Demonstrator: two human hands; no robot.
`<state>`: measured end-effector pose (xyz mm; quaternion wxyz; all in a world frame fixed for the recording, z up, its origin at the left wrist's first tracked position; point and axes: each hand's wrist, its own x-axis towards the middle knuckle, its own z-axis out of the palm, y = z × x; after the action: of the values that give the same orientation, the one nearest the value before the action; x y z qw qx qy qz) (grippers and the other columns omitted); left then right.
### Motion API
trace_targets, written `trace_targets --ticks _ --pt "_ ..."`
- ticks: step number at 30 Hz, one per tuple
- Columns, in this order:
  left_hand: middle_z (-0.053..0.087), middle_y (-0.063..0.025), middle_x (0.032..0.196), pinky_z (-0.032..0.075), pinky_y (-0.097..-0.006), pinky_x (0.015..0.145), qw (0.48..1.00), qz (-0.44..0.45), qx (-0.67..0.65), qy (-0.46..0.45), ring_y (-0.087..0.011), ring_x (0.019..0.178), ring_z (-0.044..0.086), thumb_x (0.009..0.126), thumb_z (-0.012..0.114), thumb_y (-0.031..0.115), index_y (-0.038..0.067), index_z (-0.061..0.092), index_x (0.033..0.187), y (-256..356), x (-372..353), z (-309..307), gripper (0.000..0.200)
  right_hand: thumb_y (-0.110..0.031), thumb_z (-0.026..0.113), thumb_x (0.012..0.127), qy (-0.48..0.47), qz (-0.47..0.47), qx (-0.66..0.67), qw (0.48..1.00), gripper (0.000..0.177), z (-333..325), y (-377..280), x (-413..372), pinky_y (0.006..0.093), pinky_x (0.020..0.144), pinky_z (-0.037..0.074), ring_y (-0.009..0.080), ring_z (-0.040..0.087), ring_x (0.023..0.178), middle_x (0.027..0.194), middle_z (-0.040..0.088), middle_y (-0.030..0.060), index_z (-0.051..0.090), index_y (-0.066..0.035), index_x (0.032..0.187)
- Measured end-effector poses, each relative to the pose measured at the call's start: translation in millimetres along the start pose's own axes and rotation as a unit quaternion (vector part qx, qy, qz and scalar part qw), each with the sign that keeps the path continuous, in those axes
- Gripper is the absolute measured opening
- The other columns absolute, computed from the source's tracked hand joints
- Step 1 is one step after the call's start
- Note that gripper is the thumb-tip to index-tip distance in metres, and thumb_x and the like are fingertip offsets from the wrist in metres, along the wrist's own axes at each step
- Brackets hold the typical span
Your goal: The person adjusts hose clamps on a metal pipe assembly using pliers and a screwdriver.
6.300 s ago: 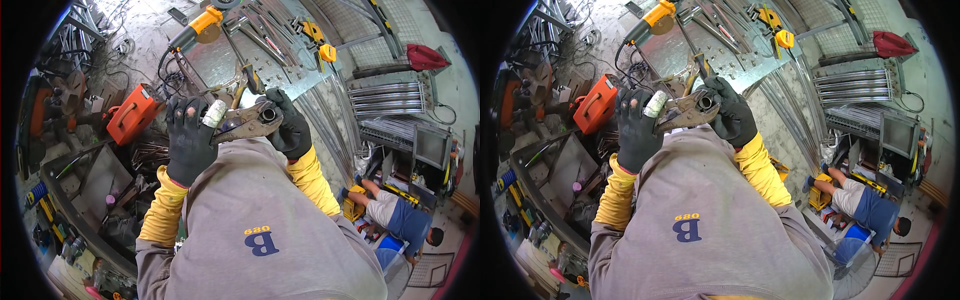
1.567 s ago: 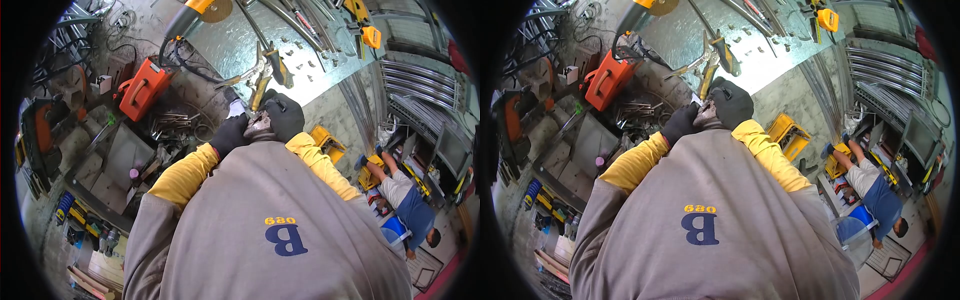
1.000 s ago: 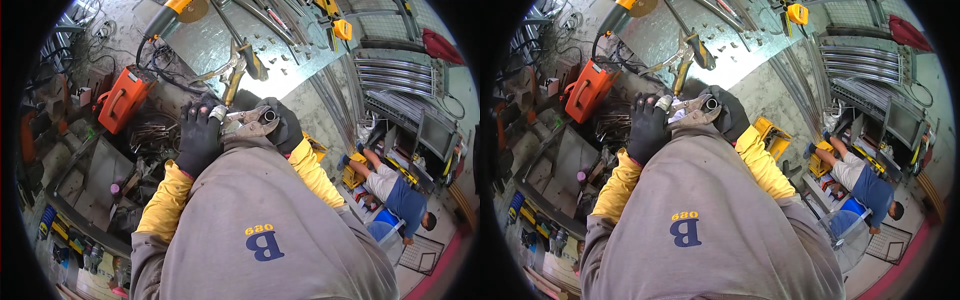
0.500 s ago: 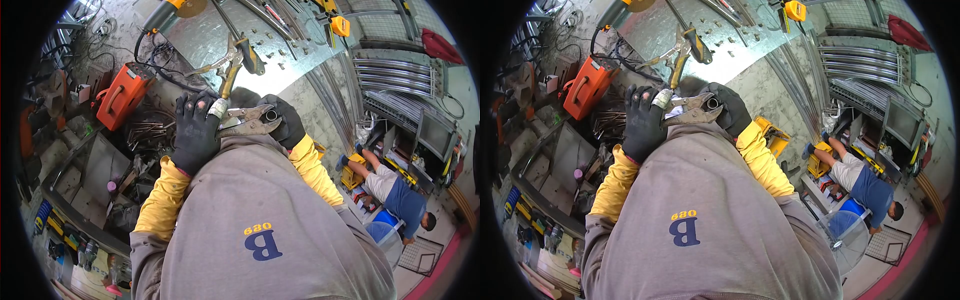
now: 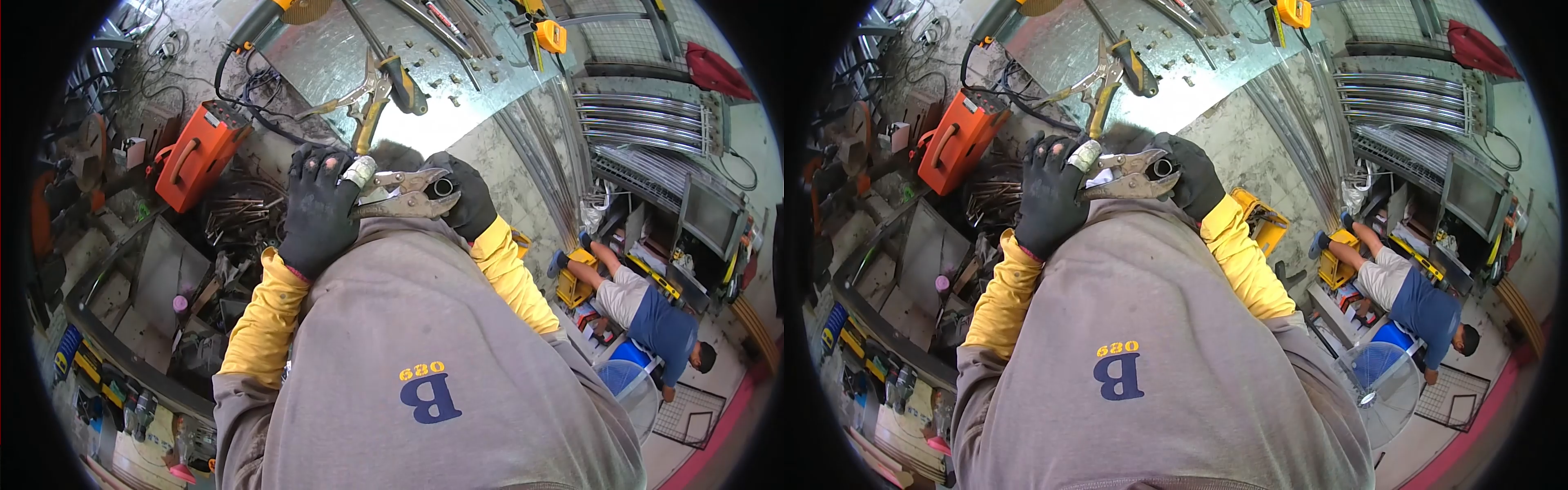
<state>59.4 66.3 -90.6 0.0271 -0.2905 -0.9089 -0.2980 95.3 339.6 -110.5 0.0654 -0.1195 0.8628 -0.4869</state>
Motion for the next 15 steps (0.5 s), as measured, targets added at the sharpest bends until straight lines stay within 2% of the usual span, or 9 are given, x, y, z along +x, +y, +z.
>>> trace_targets --ticks 1,3,4,6,10,12,15 --pt "0.063 -0.0132 0.119 0.036 -0.0584 0.116 1.0 0.002 -0.003 0.006 -0.0363 0.119 0.056 0.083 0.074 0.021 0.01 0.072 0.125 -0.6 -1.3 2.0 0.044 -0.022 0.06 0.106 0.0 0.0 0.001 1.0 0.02 1.1 2.2 -2.9 0.0329 0.082 0.056 0.0215 0.068 0.089 0.097 0.068 0.009 0.064 -0.003 0.109" --pt "0.063 -0.0131 0.119 0.037 -0.0581 0.116 1.0 0.004 0.005 0.001 -0.0364 0.119 0.056 0.083 0.075 0.022 0.01 0.072 0.125 -1.4 -3.0 3.0 0.044 -0.034 0.057 0.109 -0.009 0.075 0.116 0.99 0.032 1.9 6.8 -8.7 0.0338 0.084 0.056 0.0232 0.069 0.091 0.098 0.068 0.0109 0.063 -0.002 0.111" --pt "0.063 -0.013 0.119 0.037 -0.0577 0.115 1.0 0.007 0.012 -0.002 -0.0365 0.119 0.057 0.082 0.075 0.023 0.01 0.072 0.125 -1.1 -3.6 3.4 0.044 -0.034 0.057 0.109 -0.009 0.075 0.116 0.99 0.032 1.0 7.2 -10.1 0.0338 0.084 0.056 0.0232 0.069 0.091 0.098 0.068 0.0109 0.063 -0.002 0.111" --pt "0.063 -0.0132 0.119 0.038 -0.0574 0.114 1.0 0.001 0.016 -0.005 -0.0365 0.119 0.057 0.083 0.075 0.023 0.011 0.072 0.125 0.7 -5.6 5.1 0.044 -0.043 0.053 0.111 -0.021 0.089 0.106 0.99 0.042 -1.4 6.7 -11.5 0.0351 0.088 0.056 0.025 0.071 0.096 0.103 0.07 0.013 0.062 -0.002 0.115" --pt "0.063 -0.0144 0.12 0.038 -0.0568 0.114 1.0 -0.019 0.022 -0.006 -0.0368 0.121 0.056 0.083 0.074 0.024 0.012 0.072 0.123 1.3 -9.1 13.4 0.042 -0.041 0.054 0.11 -0.016 0.085 0.092 0.992 0.042 0.5 17.7 -17.9 0.0359 0.092 0.057 0.0264 0.072 0.101 0.111 0.072 0.0137 0.063 -0.001 0.121" --pt "0.063 -0.0154 0.121 0.037 -0.0573 0.114 0.999 -0.03 0.02 -0.013 -0.0373 0.122 0.055 0.083 0.074 0.023 0.011 0.072 0.123 2.0 -11.3 15.7 0.042 -0.04 0.054 0.11 -0.021 0.073 0.024 0.997 0.044 0.0 18.8 -18.8 0.037 0.094 0.058 0.0286 0.073 0.106 0.116 0.073 0.0146 0.064 -0.001 0.127" --pt "0.063 -0.0174 0.122 0.035 -0.0584 0.115 0.998 -0.05 0.025 -0.027 -0.0386 0.125 0.054 0.082 0.072 0.021 0.01 0.071 0.123 1.9 -14.3 19.2 0.042 -0.042 0.052 0.11 -0.018 0.056 0.032 0.998 0.048 -1.1 15.6 -15.9 0.0379 0.095 0.058 0.0303 0.074 0.108 0.117 0.074 0.0153 0.064 -0.001 0.132"
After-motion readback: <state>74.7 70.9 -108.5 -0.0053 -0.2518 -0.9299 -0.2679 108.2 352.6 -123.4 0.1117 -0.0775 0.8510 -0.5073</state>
